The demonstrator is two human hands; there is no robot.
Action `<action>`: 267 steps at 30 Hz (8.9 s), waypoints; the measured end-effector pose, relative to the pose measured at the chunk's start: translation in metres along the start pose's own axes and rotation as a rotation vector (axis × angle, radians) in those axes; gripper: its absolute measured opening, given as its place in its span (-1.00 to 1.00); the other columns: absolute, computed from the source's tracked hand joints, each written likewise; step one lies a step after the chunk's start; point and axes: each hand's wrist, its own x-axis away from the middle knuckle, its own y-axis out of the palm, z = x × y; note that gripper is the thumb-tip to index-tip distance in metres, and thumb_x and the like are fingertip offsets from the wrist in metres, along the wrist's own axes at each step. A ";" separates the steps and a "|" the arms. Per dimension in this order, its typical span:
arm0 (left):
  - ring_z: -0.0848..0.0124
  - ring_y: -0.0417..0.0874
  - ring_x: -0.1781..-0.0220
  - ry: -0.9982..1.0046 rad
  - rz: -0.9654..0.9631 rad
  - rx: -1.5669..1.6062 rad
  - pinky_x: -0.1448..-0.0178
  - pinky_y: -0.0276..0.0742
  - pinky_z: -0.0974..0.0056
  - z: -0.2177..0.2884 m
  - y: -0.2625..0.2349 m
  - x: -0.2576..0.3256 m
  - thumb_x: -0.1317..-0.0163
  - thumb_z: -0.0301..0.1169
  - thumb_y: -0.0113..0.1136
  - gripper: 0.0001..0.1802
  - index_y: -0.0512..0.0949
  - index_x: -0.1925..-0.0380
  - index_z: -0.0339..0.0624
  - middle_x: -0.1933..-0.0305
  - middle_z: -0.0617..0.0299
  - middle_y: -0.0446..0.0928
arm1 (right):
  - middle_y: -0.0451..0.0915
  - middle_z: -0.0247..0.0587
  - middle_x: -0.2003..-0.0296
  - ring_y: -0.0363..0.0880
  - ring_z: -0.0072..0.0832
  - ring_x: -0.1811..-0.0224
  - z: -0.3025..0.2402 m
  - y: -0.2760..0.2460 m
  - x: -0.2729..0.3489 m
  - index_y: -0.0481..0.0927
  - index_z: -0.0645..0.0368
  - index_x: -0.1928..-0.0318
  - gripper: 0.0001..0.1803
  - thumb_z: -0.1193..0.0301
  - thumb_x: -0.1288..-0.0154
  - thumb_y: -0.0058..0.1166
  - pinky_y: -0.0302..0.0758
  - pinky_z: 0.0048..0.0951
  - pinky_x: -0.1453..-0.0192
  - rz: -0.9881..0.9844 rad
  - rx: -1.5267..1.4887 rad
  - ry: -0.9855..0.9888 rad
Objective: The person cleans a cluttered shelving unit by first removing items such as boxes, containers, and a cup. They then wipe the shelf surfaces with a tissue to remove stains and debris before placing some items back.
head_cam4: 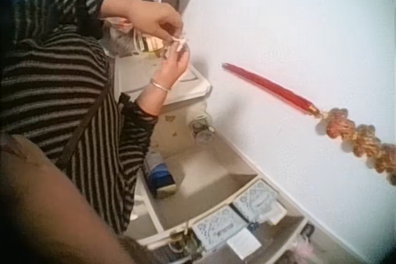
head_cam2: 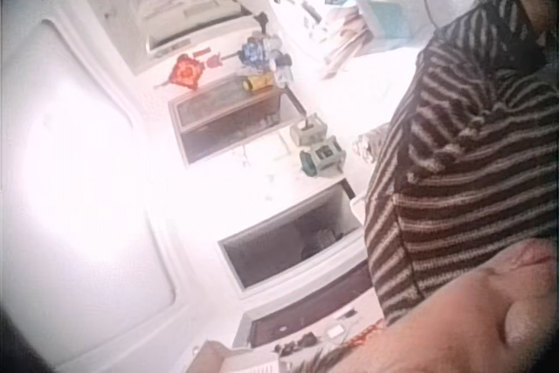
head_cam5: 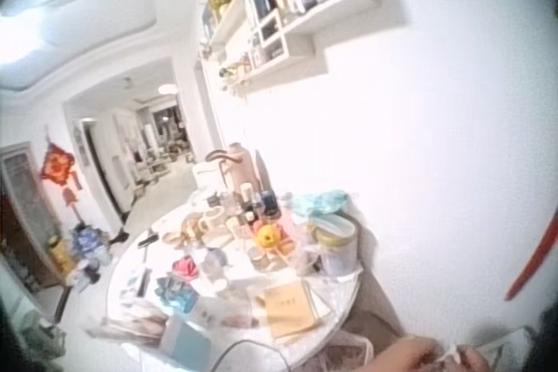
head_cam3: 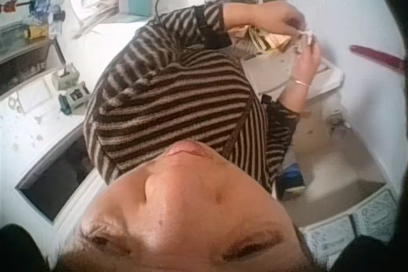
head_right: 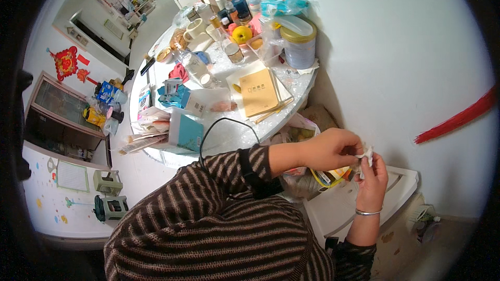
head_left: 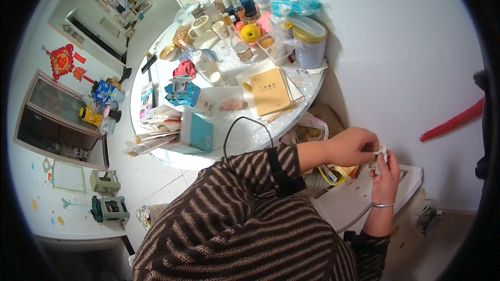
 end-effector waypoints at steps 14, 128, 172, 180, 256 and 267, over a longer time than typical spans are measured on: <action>0.67 0.47 0.35 -0.228 0.526 0.213 0.29 0.42 0.47 -0.058 -0.151 0.111 -0.35 -0.39 0.25 -0.86 0.55 0.32 -0.23 0.38 0.40 0.54 | 0.61 -0.49 0.18 0.51 -0.70 0.29 0.011 0.064 0.005 0.52 0.04 0.01 -0.81 0.35 -0.43 0.11 0.35 -0.63 0.36 -0.068 0.031 0.081; -0.08 0.43 -0.25 1.008 -0.690 -0.368 -0.31 0.42 0.01 0.119 0.270 -0.090 0.19 -0.67 0.29 -0.25 0.41 -0.14 -0.07 -0.17 0.00 0.45 | 0.52 -0.27 -0.11 0.54 -0.45 -0.09 0.079 -0.157 0.203 0.40 0.12 -0.30 -0.59 0.47 -0.48 -0.09 0.55 -0.28 -0.15 0.726 -0.844 -0.582; -0.11 0.60 -0.07 0.527 -0.657 -0.342 -0.12 0.53 0.01 0.045 0.293 -0.157 0.01 -0.26 0.51 -0.27 0.38 -0.15 -0.21 -0.02 -0.13 0.58 | 0.62 -0.19 -0.07 0.61 -0.40 -0.04 0.121 -0.270 0.148 0.49 0.21 -0.23 -0.54 0.52 -0.32 0.12 0.52 -0.43 -0.10 1.294 0.111 -0.270; -0.08 0.68 0.08 0.420 -0.565 -0.224 0.04 0.58 0.01 0.001 0.284 -0.168 0.00 -0.14 0.49 -0.35 0.41 0.00 -0.21 0.12 -0.10 0.64 | 0.60 -0.02 -0.02 0.60 -0.07 -0.03 0.114 -0.245 0.113 0.56 0.17 -0.09 -0.62 0.52 -0.23 0.09 0.54 -0.23 -0.11 1.255 0.932 -0.196; -0.10 0.64 0.02 0.296 -0.480 -0.170 -0.01 0.56 -0.03 -0.001 0.277 -0.168 -0.03 -0.21 0.44 -0.34 0.33 -0.07 -0.11 0.09 -0.08 0.63 | 0.60 0.06 0.29 0.59 0.01 0.17 0.104 -0.260 0.115 0.63 0.18 0.31 -0.85 0.42 -0.08 0.17 0.51 -0.08 0.06 0.960 1.099 0.132; -0.06 0.63 -0.04 0.199 -0.501 -0.181 -0.04 0.55 0.00 -0.001 0.278 -0.169 -0.02 -0.21 0.45 -0.35 0.36 -0.07 -0.10 0.05 -0.06 0.61 | 0.61 0.03 0.21 0.58 0.07 0.13 0.126 -0.253 0.122 0.64 0.18 0.23 -0.81 0.44 -0.10 0.15 0.50 -0.07 -0.05 0.974 1.285 0.090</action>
